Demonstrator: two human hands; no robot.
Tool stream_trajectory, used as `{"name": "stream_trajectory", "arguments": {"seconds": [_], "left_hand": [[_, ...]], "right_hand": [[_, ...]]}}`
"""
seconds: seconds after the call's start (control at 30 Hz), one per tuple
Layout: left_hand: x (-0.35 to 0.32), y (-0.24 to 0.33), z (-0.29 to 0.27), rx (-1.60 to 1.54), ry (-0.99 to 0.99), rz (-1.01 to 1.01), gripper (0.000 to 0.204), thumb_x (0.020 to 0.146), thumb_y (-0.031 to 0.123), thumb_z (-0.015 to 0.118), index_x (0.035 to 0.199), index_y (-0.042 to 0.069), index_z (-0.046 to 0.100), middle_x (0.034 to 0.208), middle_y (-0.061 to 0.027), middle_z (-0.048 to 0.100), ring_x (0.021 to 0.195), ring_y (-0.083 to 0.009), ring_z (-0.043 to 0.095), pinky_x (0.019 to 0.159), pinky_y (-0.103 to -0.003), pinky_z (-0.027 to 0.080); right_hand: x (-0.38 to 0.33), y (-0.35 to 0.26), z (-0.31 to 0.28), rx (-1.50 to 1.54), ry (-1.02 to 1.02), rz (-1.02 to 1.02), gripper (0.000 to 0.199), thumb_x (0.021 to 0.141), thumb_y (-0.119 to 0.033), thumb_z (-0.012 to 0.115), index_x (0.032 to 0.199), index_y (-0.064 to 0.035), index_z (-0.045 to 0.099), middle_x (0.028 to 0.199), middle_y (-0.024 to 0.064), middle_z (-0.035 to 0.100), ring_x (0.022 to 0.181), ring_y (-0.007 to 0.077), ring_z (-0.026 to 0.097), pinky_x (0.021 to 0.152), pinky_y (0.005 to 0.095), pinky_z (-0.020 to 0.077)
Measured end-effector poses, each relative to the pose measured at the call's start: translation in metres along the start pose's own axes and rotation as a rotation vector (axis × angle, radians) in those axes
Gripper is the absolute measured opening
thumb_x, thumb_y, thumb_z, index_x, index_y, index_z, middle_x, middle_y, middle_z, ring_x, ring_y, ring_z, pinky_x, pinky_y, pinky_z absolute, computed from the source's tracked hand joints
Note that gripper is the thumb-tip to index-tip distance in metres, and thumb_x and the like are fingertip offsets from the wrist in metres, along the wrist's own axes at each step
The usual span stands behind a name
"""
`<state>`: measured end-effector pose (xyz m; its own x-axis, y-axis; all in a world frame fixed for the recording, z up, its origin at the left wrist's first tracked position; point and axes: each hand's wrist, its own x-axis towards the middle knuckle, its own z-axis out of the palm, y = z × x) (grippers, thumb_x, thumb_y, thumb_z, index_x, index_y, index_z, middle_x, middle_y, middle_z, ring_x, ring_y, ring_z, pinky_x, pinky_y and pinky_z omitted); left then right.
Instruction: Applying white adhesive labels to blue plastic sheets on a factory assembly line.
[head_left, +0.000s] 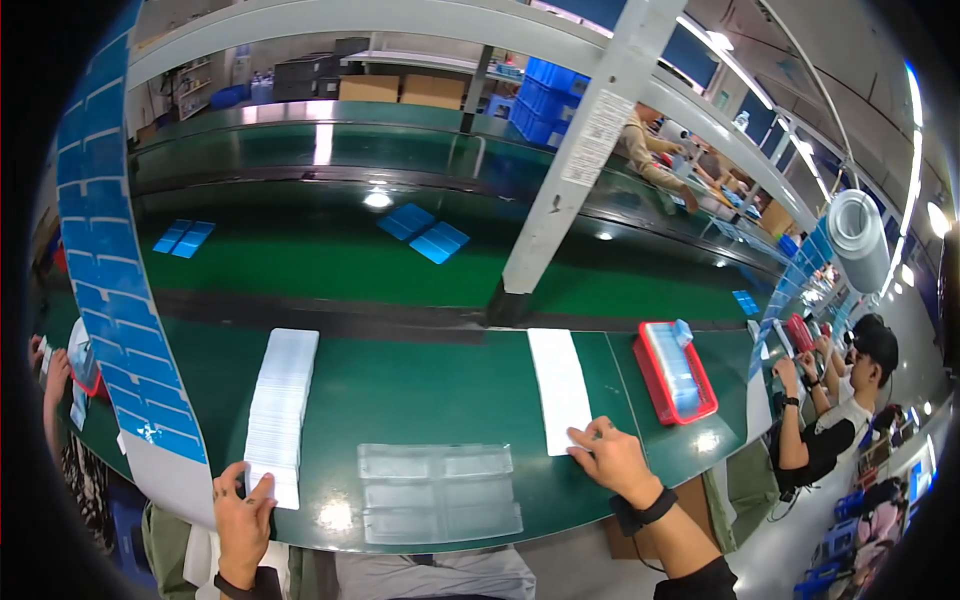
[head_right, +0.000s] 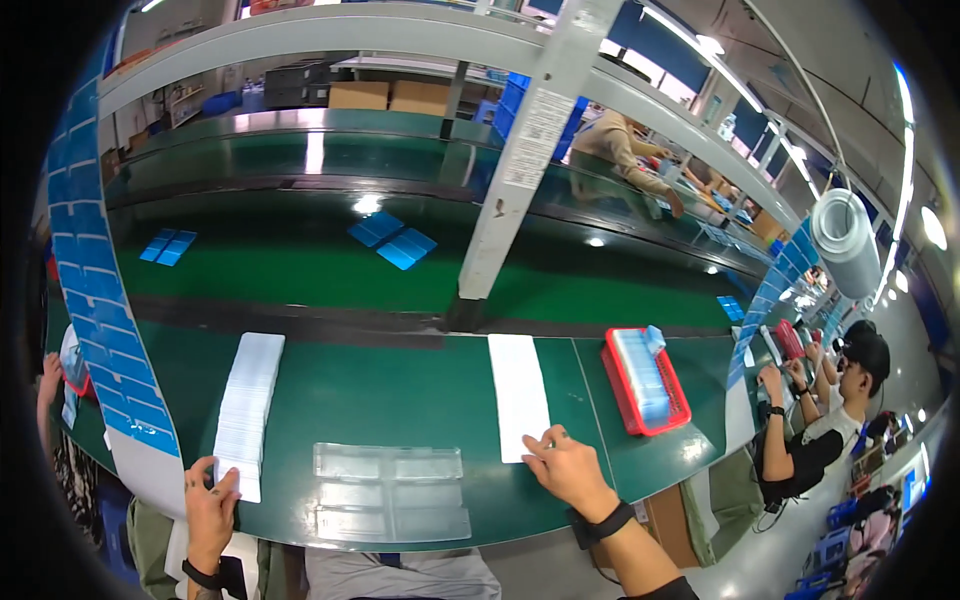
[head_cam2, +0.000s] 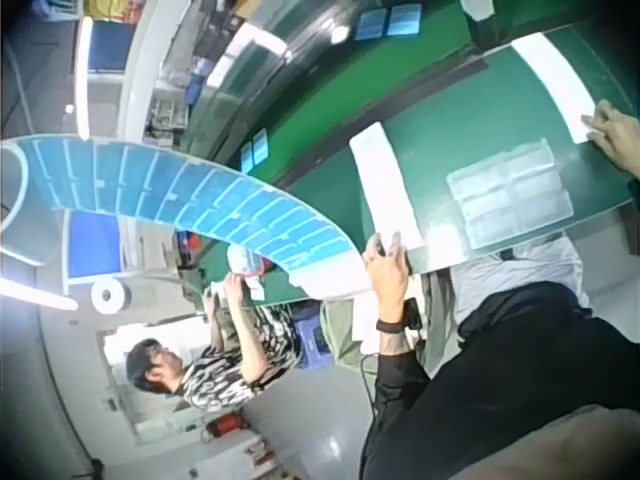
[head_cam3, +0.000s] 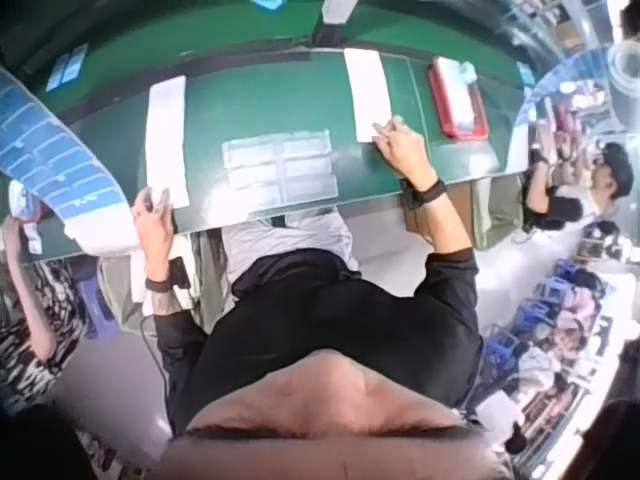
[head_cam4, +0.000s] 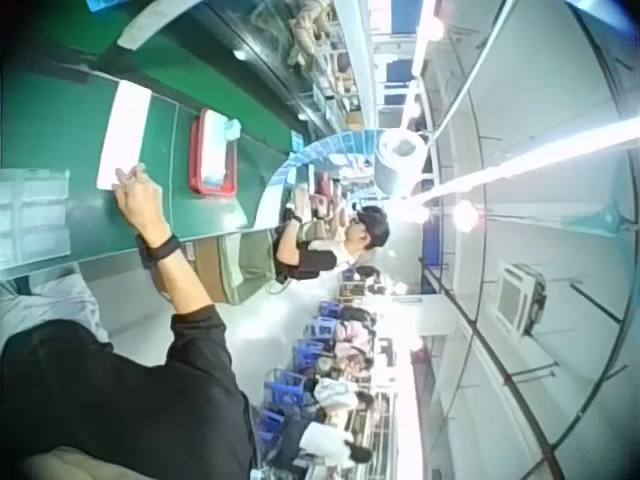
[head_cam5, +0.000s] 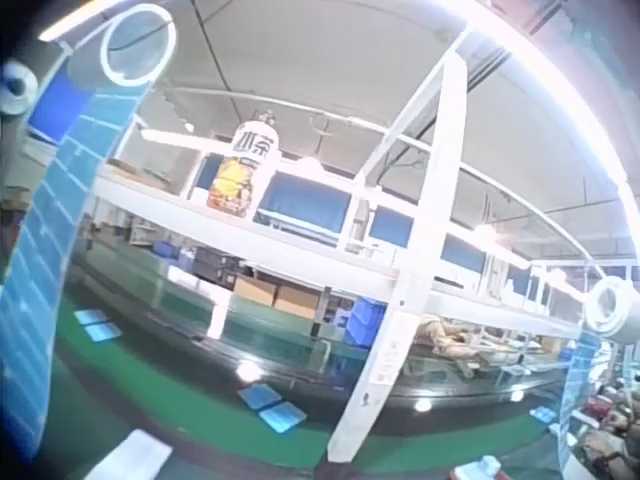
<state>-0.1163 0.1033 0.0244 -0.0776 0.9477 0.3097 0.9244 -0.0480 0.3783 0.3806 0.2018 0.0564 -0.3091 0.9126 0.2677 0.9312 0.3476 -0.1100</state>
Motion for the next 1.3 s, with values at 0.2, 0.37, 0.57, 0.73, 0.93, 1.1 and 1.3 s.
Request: {"name": "stream_trajectory", "arguments": {"seconds": [0.2, 0.37, 0.57, 0.73, 0.93, 1.1, 1.3], "left_hand": [[0.004, 0.004, 0.009, 0.001, 0.004, 0.027, 0.04, 0.069, 0.001, 0.074, 0.108, 0.009, 0.069, 0.121, -0.0174, 0.051, 0.097, -0.0342, 0.048, 0.082, -0.042, 0.042], [0.003, 0.005, 0.01, 0.003, -0.004, 0.005, 0.042, 0.069, 0.001, 0.074, 0.11, 0.009, 0.068, 0.121, -0.0172, 0.051, 0.097, -0.0338, 0.048, 0.083, -0.042, 0.042], [0.003, 0.003, 0.009, 0.02, -0.018, -0.004, 0.045, 0.069, 0.001, 0.074, 0.113, 0.009, 0.067, 0.122, -0.0166, 0.05, 0.096, -0.033, 0.048, 0.084, -0.042, 0.041], [0.003, -0.004, 0.008, -0.184, -0.013, -0.11, 0.039, 0.067, 0.0, 0.075, 0.104, 0.006, 0.064, 0.127, -0.0175, 0.045, 0.097, -0.0332, 0.048, 0.085, -0.043, 0.041], [0.011, 0.0, -0.012, -0.204, -0.035, -0.052, 0.025, 0.069, 0.0, 0.072, 0.081, 0.002, 0.05, 0.113, -0.0197, 0.052, 0.096, -0.033, 0.052, 0.086, -0.044, 0.041], [0.005, 0.024, -0.019, -1.346, -0.234, -0.583, 0.021, 0.094, 0.02, 0.052, 0.102, 0.002, 0.045, 0.086, -0.0145, 0.063, 0.066, -0.026, 0.058, 0.06, -0.037, 0.047], [0.015, 0.048, 0.013, -1.943, -0.463, -1.005, 0.042, 0.098, 0.037, 0.045, 0.114, -0.001, 0.055, 0.086, -0.0133, 0.062, 0.065, -0.0213, 0.053, 0.056, -0.032, 0.044]], "right_hand": [[-0.007, 0.009, 0.005, -0.066, -0.02, -0.002, 0.03, 0.082, -0.027, 0.071, 0.11, -0.0172, 0.068, 0.081, 0.0073, 0.056, 0.065, 0.0242, 0.062, 0.055, 0.0349, 0.0521], [-0.003, 0.009, 0.003, -0.084, -0.036, 0.005, 0.034, 0.081, -0.029, 0.072, 0.112, -0.0175, 0.067, 0.081, 0.0069, 0.055, 0.065, 0.0238, 0.061, 0.055, 0.0349, 0.0517], [-0.003, 0.012, 0.006, -0.053, -0.075, 0.027, 0.034, 0.078, -0.03, 0.074, 0.11, -0.0169, 0.069, 0.082, 0.0074, 0.055, 0.067, 0.0242, 0.061, 0.058, 0.0356, 0.0519], [-0.007, 0.009, 0.002, 0.062, -0.053, 0.078, 0.028, 0.077, -0.028, 0.075, 0.1, -0.0141, 0.069, 0.085, 0.0082, 0.055, 0.07, 0.0272, 0.061, 0.064, 0.0347, 0.0518], [-0.021, 0.013, 0.003, 0.492, -0.148, 0.206, 0.023, 0.085, -0.025, 0.07, 0.091, -0.0049, 0.061, 0.087, 0.0097, 0.06, 0.075, 0.0275, 0.063, 0.067, 0.0329, 0.0514], [-0.032, -0.016, -0.007, 1.794, -0.18, 0.798, 0.021, 0.098, -0.021, 0.047, 0.103, -0.0016, 0.053, 0.073, 0.0144, 0.059, 0.048, 0.022, 0.052, 0.043, 0.034, 0.0421], [-0.029, -0.055, 0.017, 1.672, -0.403, 0.804, 0.037, 0.101, -0.031, 0.039, 0.106, 0.0028, 0.054, 0.076, 0.0135, 0.062, 0.05, 0.0197, 0.052, 0.045, 0.0311, 0.0405]]}}
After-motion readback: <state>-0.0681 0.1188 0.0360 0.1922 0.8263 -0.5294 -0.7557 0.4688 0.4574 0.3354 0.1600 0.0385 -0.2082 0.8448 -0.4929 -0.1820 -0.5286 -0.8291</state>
